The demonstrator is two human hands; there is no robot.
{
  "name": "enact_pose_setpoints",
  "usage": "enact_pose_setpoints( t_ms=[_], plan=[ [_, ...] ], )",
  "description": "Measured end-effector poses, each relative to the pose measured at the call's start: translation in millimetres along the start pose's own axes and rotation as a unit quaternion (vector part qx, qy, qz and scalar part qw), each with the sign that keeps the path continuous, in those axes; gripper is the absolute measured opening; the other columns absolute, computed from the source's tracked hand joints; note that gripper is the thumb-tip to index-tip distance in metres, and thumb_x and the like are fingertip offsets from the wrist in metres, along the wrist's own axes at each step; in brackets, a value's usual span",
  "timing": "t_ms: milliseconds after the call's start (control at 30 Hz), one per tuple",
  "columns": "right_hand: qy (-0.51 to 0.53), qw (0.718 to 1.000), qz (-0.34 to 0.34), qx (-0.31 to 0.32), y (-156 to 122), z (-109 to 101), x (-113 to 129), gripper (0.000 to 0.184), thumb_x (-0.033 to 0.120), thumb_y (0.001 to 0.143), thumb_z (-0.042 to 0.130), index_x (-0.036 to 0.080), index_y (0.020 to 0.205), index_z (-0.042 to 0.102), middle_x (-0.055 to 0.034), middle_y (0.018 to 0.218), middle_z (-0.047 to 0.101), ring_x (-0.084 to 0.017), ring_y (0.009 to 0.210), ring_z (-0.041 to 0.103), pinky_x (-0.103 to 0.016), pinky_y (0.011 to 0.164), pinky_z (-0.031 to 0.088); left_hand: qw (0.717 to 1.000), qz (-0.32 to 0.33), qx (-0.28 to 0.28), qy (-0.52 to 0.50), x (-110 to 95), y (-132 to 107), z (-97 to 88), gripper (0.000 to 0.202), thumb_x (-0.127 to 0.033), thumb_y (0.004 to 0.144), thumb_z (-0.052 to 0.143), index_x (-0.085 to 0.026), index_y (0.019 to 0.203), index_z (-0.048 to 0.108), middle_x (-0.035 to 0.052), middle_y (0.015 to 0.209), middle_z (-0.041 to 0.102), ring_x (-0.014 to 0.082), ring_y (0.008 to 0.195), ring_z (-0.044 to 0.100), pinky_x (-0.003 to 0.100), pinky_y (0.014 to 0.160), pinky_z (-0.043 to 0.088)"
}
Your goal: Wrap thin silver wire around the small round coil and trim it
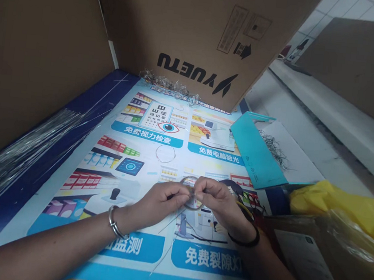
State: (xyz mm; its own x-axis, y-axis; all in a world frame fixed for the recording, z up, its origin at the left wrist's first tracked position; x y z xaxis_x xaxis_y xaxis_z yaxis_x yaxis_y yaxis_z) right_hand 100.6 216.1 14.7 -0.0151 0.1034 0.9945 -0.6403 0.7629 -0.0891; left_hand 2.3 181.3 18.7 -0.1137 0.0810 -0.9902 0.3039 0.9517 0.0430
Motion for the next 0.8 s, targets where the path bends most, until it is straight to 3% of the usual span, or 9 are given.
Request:
enact_pose_setpoints(
  t_ms=[600,800],
  plan=[
    [0.013,0.997,-0.029,-0.076,-0.8,-4.4,-3.3,0.013,0.027,0.083,0.063,0.019,0.075,0.056,0.0033,0.067,0.047,-0.010,0.062,0.038,-0.024,0.057,0.031,0.998,-0.041,-0.016,-0.053,5.0,-1.0,-0.4,0.020,-0.030,0.090,0.049,-0.015,0.082,0.060,-0.0024,0.065,0.052,0.0100,0.061,0.046,0.023,0.060,0.039],
    [-0.014,0.997,-0.041,-0.071,-0.3,-2.9,-2.1,0.016,0.028,0.084,0.062,0.020,0.073,0.054,0.0035,0.067,0.047,-0.011,0.062,0.039,-0.025,0.058,0.032,0.997,-0.050,-0.016,-0.064,4.6,-0.9,-0.1,0.021,-0.032,0.089,0.050,-0.015,0.079,0.059,-0.0031,0.063,0.051,0.0097,0.058,0.045,0.024,0.060,0.039]
  ],
)
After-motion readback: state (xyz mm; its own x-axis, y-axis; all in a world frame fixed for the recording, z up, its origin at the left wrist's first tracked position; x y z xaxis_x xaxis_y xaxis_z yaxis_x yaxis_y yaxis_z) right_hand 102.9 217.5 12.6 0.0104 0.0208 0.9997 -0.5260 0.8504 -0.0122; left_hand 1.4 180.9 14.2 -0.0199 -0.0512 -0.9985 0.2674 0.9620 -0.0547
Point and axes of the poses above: each hand's wrist, its own y-axis towards the middle knuckle, its own z-axis out of the palm, x = y × z, the point moved 10 cm from there along y, towards the middle knuckle
